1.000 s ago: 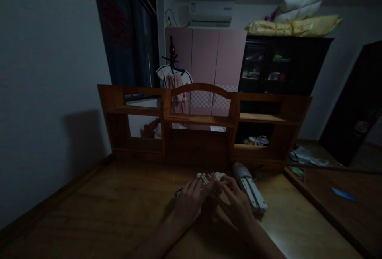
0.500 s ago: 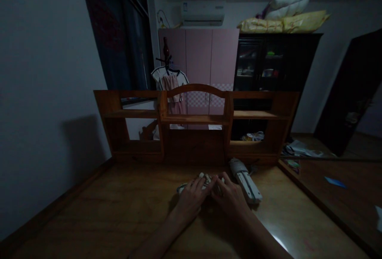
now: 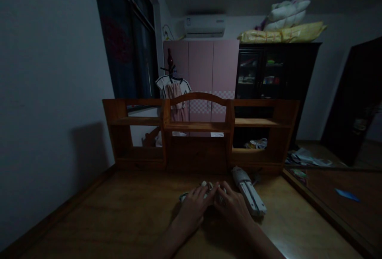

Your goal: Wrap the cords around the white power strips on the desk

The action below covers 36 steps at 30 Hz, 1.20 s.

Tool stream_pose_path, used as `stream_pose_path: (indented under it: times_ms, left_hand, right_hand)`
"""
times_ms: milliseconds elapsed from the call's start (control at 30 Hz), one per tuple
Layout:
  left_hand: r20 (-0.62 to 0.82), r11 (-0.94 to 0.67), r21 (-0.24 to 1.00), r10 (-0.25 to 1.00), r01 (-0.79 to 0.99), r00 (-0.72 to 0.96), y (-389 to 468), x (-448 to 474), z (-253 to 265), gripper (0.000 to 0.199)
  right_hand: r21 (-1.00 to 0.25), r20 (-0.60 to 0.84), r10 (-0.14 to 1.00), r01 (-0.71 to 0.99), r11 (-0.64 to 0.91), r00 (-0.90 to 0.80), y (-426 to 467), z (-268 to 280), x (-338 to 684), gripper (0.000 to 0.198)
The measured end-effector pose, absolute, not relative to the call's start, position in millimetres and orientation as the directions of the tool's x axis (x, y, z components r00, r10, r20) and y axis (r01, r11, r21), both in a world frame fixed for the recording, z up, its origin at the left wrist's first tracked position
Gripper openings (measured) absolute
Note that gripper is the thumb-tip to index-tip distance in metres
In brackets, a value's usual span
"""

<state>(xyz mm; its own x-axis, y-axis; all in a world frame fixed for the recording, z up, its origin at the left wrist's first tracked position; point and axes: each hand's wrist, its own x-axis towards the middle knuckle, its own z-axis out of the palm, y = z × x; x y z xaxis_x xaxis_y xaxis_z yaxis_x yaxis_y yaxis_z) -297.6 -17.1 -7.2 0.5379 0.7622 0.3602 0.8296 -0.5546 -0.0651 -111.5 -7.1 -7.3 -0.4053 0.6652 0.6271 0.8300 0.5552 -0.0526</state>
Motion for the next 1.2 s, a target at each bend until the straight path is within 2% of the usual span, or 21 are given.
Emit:
stream_pose_path:
  times_ms: [200,400,500,667,867,967,1200]
  left_hand:
    - [0.367,-0.579,-0.055,0.746,0.814,0.555,-14,-295,-8,0.105]
    - [0.372,-0.557,0.145,0.797,0.818,0.476,-9,-309,-9,0.104]
    - [0.36,-0.551,0.173,0.807,0.816,0.468,1,-318,-20,0.099]
    - [0.363,-0.563,0.161,0.798,0.811,0.482,9,-322,-29,0.075]
    - [0.338,-0.553,0.131,0.805,0.823,0.488,2,-318,-21,0.064]
    - [0.339,-0.553,0.109,0.802,0.826,0.492,2,-319,-19,0.062]
    - [0.33,-0.592,0.077,0.774,0.802,0.54,2,-321,-16,0.063]
  right_hand:
    - [-0.023,0.677,0.623,0.835,0.55,-0.392,-5,-12,-112,0.04]
    - [-0.062,0.646,0.679,0.862,0.503,-0.349,0,-20,-114,0.031]
    - [-0.048,0.653,0.677,0.873,0.485,-0.34,3,-22,-111,0.029]
    - [-0.038,0.654,0.656,0.85,0.526,-0.377,-1,-11,-113,0.032]
    - [-0.196,0.621,0.72,0.828,0.526,-0.31,-6,-6,-117,0.033]
    - [-0.212,0.645,0.699,0.806,0.552,-0.309,-4,-9,-117,0.041]
    - [-0.277,0.651,0.715,0.798,0.536,-0.254,3,-13,-116,0.017]
